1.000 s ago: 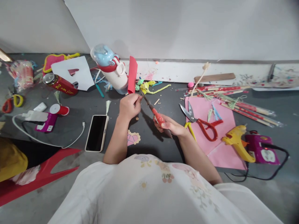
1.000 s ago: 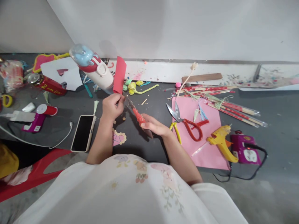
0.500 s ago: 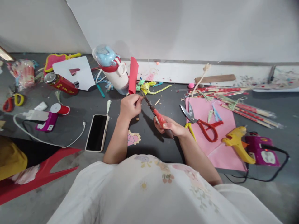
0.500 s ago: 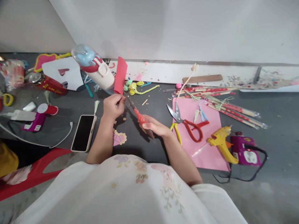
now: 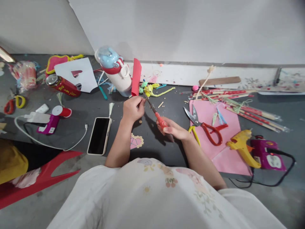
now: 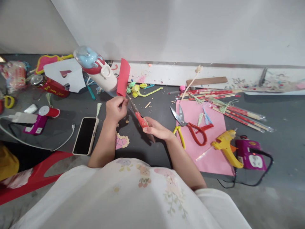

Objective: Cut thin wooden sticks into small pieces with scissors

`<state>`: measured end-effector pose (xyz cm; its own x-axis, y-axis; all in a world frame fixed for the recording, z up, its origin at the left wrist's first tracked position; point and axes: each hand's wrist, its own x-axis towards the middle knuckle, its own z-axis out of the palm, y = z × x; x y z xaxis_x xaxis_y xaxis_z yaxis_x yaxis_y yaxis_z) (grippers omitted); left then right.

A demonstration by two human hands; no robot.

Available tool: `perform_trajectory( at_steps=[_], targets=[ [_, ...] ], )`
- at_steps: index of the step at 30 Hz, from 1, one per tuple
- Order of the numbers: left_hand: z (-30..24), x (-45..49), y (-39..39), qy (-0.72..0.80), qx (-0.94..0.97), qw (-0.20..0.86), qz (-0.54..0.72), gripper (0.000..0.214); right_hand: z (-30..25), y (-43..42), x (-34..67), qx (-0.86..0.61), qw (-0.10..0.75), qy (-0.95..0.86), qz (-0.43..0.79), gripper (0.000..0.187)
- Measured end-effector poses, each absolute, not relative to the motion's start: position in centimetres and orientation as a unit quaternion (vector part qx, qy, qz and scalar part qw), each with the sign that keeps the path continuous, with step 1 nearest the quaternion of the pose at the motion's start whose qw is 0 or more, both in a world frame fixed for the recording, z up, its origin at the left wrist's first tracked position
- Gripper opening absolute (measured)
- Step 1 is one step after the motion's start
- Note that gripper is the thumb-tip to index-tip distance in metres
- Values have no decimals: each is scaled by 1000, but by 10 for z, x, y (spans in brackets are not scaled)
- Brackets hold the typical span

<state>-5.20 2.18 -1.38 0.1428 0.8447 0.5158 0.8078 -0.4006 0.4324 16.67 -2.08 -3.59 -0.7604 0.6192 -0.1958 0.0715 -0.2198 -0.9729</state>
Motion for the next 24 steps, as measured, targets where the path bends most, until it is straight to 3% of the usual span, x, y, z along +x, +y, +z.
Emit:
perform_trajectory(
  at_steps=[7,14,18,24],
  targets=[
    [-11,-50,20,574,750,-10,328,23,-33,-25,160,-398,212,-641,621,44],
    [-5,-53,18,575,748,44,328,24,-29,-26,160,-422,211,-689,550,43],
    [-3,-55,17,575,733,119,343,25,-25,-26,164,-442,190,-693,537,49],
    [1,-58,17,544,683,310,375,27,-15,-23,169,-451,163,-727,492,56]
  ],
)
